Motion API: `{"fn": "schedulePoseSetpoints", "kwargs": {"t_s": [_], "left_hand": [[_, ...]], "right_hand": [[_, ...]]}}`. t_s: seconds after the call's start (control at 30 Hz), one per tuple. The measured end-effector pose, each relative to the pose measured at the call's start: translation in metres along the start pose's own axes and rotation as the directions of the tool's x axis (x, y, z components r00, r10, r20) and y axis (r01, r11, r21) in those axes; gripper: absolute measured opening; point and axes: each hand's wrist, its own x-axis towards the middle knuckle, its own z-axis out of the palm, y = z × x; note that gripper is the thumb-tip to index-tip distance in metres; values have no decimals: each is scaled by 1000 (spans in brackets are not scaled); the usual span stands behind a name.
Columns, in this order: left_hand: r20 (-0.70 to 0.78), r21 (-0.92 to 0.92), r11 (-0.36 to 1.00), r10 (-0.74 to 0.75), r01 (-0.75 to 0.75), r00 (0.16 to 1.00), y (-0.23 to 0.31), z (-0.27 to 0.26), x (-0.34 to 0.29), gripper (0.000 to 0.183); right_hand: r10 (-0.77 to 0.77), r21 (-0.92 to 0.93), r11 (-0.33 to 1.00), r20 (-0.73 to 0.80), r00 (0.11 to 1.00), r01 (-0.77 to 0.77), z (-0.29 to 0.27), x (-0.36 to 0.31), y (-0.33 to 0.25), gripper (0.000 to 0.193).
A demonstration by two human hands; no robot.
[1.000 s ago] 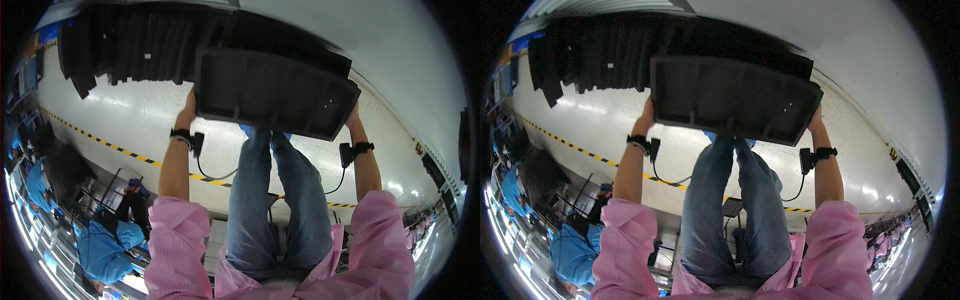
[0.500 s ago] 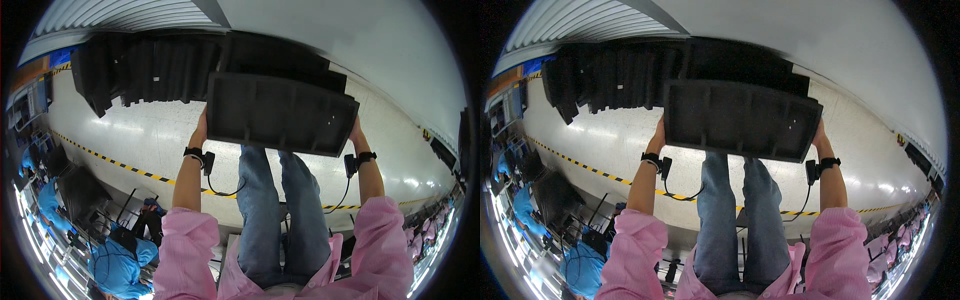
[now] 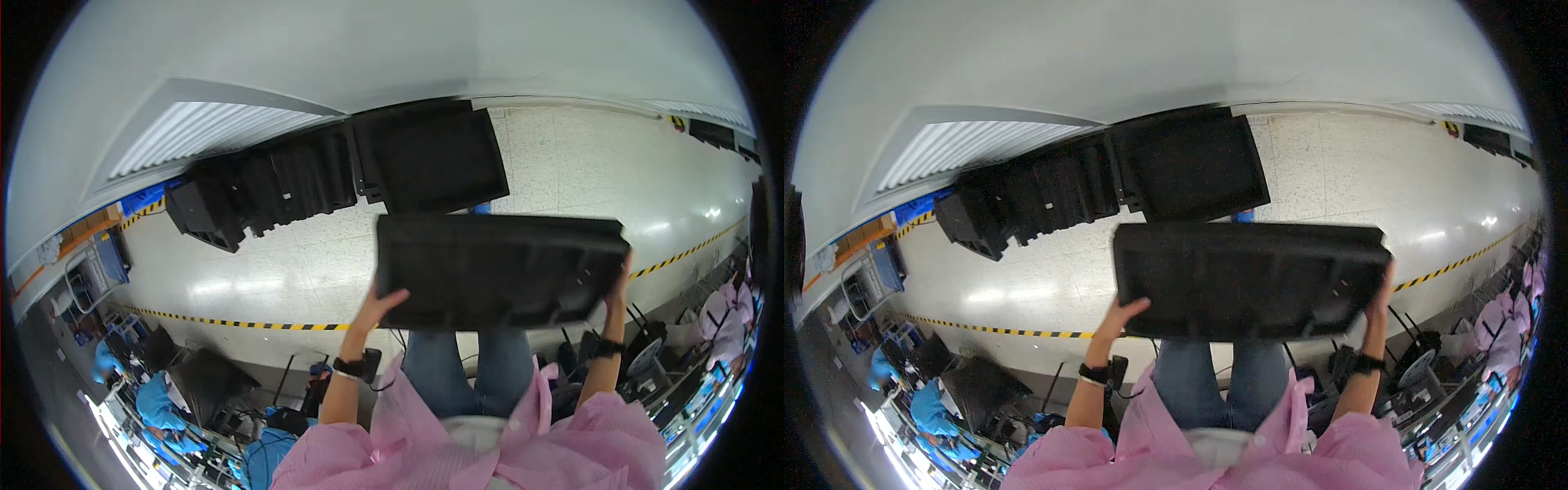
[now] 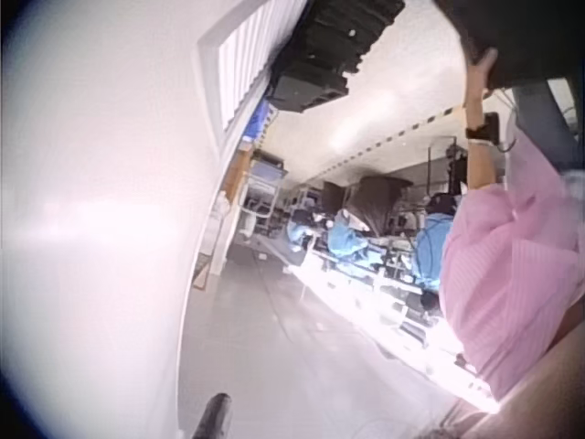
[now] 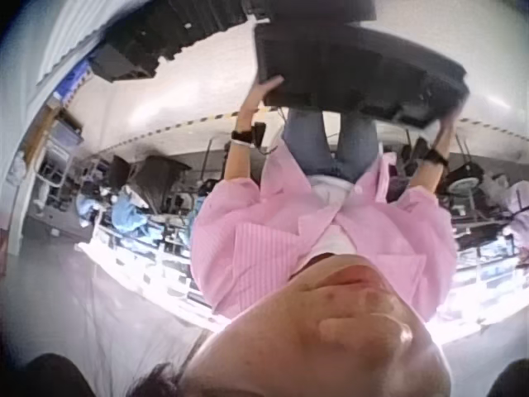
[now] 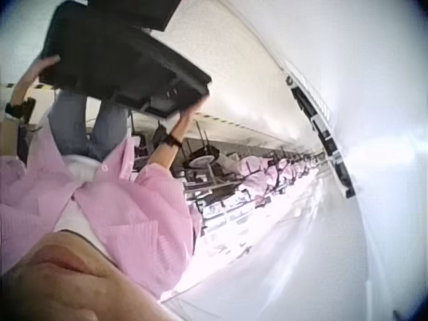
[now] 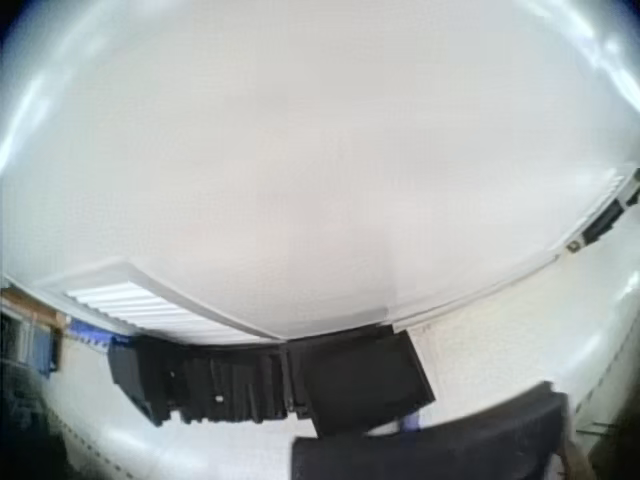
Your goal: Assembling, inspecting, and packaging tablet computers in a factory setting.
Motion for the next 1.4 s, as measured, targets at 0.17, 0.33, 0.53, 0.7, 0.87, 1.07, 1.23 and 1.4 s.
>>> {"fn": "schedulePoseSetpoints", "kwargs": {"t_s": [0.17,0.33,0.53,0.7,0.87,1.07,1.23,1.4], "left_hand": [[286,349,919,83,-185,954,60,95,-143,103],[403,419,859,115,-294,908,78,116,-178,85],[469,340,870,172,-357,866,89,153,-174,76],[456,312,868,221,-387,862,91,220,-166,68],[327,501,730,338,-465,883,117,302,-140,58],[363,476,793,218,-381,906,146,409,-85,69],[387,670,661,79,-338,919,134,542,7,65],[483,762,548,-128,-345,866,140,742,55,54]], "right_hand": [[-83,153,977,-376,923,150,-130,-178,-55,73],[-149,88,968,-559,815,237,-177,-253,-16,76],[-45,169,969,-602,797,183,-197,-295,8,76],[73,247,969,-363,929,21,-240,-332,18,53],[59,141,990,-553,831,24,-248,-309,-11,63],[11,305,937,-508,861,168,-294,-343,-8,90],[117,225,974,-605,788,28,-342,-300,24,73],[355,500,865,-665,657,38,-421,-248,-27,66]]}}
